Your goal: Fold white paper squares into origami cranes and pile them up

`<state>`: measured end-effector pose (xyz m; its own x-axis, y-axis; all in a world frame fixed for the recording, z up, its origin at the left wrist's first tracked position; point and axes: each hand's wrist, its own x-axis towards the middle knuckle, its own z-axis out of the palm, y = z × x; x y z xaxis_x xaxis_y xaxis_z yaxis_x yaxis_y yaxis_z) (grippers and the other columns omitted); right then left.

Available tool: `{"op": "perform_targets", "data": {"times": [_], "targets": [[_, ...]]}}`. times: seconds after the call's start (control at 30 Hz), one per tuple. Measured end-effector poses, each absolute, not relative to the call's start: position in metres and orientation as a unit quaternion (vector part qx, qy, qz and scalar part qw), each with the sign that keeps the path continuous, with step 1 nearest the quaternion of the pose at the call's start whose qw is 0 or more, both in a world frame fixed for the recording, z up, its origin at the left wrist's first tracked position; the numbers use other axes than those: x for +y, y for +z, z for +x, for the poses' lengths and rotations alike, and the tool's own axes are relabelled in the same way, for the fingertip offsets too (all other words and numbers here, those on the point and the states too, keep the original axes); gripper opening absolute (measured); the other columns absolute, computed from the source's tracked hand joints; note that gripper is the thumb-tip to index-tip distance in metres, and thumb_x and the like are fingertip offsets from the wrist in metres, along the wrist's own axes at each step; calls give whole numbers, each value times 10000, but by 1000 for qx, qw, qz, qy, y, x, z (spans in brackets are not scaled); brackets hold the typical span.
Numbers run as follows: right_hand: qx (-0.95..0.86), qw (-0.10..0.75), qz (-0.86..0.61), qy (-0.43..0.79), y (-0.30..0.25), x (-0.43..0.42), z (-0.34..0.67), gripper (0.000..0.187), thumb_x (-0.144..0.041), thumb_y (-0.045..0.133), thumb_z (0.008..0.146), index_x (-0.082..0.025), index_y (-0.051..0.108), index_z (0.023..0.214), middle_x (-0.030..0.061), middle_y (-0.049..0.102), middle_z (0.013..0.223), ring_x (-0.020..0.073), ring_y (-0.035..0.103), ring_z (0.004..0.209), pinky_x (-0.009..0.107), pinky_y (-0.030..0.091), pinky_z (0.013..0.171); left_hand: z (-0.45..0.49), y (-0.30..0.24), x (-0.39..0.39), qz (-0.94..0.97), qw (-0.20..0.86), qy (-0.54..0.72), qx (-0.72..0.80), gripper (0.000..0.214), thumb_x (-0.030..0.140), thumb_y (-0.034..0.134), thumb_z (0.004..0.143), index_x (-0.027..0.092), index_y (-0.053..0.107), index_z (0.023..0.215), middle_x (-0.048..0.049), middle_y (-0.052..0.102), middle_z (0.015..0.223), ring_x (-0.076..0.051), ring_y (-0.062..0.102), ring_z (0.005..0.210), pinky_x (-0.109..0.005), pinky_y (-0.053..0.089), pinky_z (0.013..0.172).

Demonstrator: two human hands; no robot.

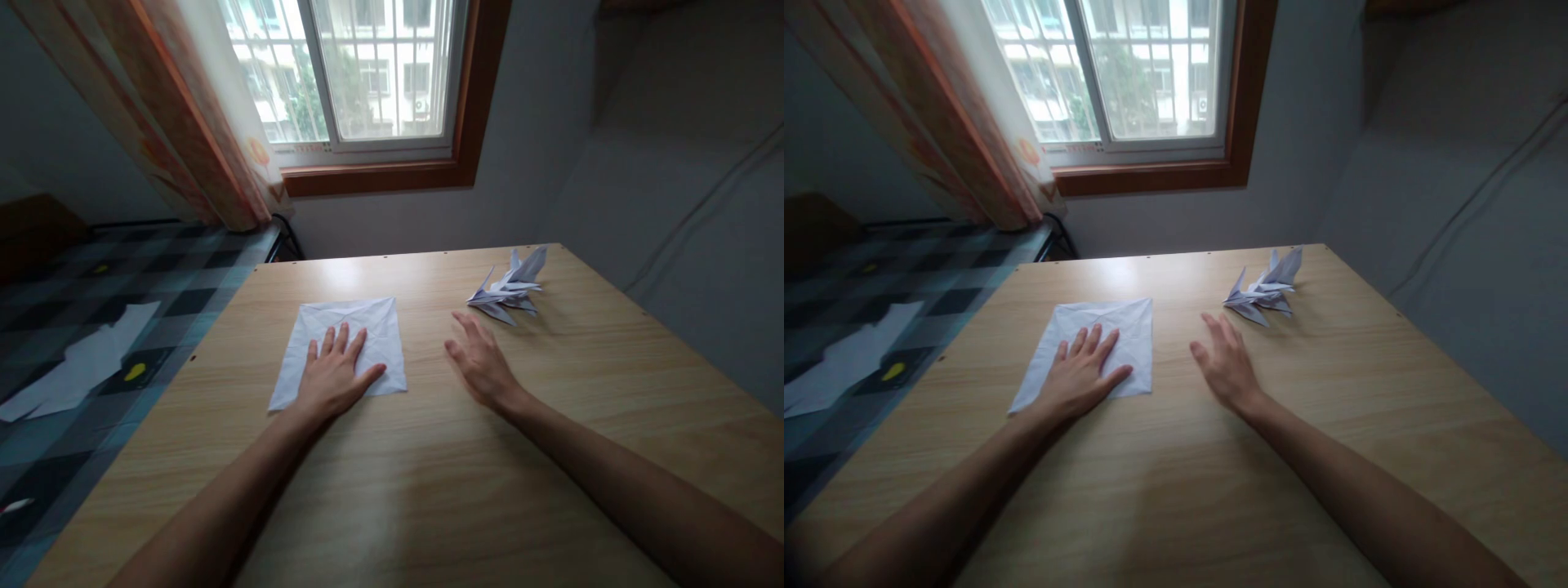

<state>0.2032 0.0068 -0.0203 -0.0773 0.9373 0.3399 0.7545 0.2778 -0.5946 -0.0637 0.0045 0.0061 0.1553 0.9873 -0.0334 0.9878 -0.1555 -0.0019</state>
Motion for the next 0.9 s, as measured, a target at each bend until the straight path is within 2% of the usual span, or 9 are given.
{"op": "perform_targets", "data": {"times": [0.07,0.17,0.27,0.37,0.47,0.57,0.63,0.73,0.9], "targets": [[-665,381,-632,112,-22,22,216,580,-423,437,913,-138,443,1418,182,501,1423,332,420,1354,535,337,1111,-92,10,17,764,17,-27,645,777,686,390,880,268,280,1525,-107,173,1621,-369,140,1487,-600,144,1164],[-638,388,-659,86,-25,42,229,577,-427,450,896,-159,472,1406,160,564,1358,342,485,1285,543,345,1096,-124,16,29,768,15,-38,640,733,631,440,894,277,293,1519,-93,186,1618,-373,160,1482,-604,155,1160],[-631,329,-698,79,-26,54,234,607,-446,424,905,-118,466,1414,183,551,1372,363,462,1303,538,356,1085,-142,17,35,789,-24,-10,613,607,524,391,963,266,312,1507,-90,230,1606,-369,214,1466,-610,197,1138],[-639,305,-701,89,-23,53,234,607,-414,399,915,-90,451,1425,196,539,1388,354,440,1329,528,361,1088,-152,17,40,802,-28,-8,596,605,515,425,958,253,334,1496,-110,256,1594,-383,239,1452,-618,216,1121],[-653,396,-635,116,-19,40,231,546,-370,412,902,-128,527,1378,158,601,1335,326,505,1282,515,388,1081,-157,20,44,811,-31,-4,584,566,495,412,968,252,367,1477,-108,287,1586,-379,251,1449,-630,214,1114],[-657,470,-570,153,-13,21,224,466,-345,433,903,-171,615,1295,120,665,1256,293,594,1187,475,447,1043,-142,27,41,807,-59,40,586,499,436,384,987,197,446,1420,-112,288,1587,-359,200,1467,-611,138,1147],[-671,476,-544,163,-9,10,217,431,-326,422,916,-171,649,1248,120,678,1234,283,607,1173,454,463,1031,-115,30,33,794,-67,159,583,519,441,495,937,116,501,1341,-176,369,1525,-346,312,1419,-533,225,1156],[-684,491,-512,169,-4,-1,206,387,-296,420,927,-167,680,1184,125,705,1171,271,646,1104,428,491,993,-56,27,14,795,54,331,505,487,450,658,824,155,528,1189,-157,540,1349,-275,508,1274,-424,412,1072],[-717,483,-475,167,-3,-13,198,336,-269,425,948,-225,652,1192,82,715,1117,249,661,1040,397,521,928,22,12,-10,749,232,416,461,391,307,748,722,195,513,1014,-116,602,1219,-245,619,1070,-383,519,867]]}}
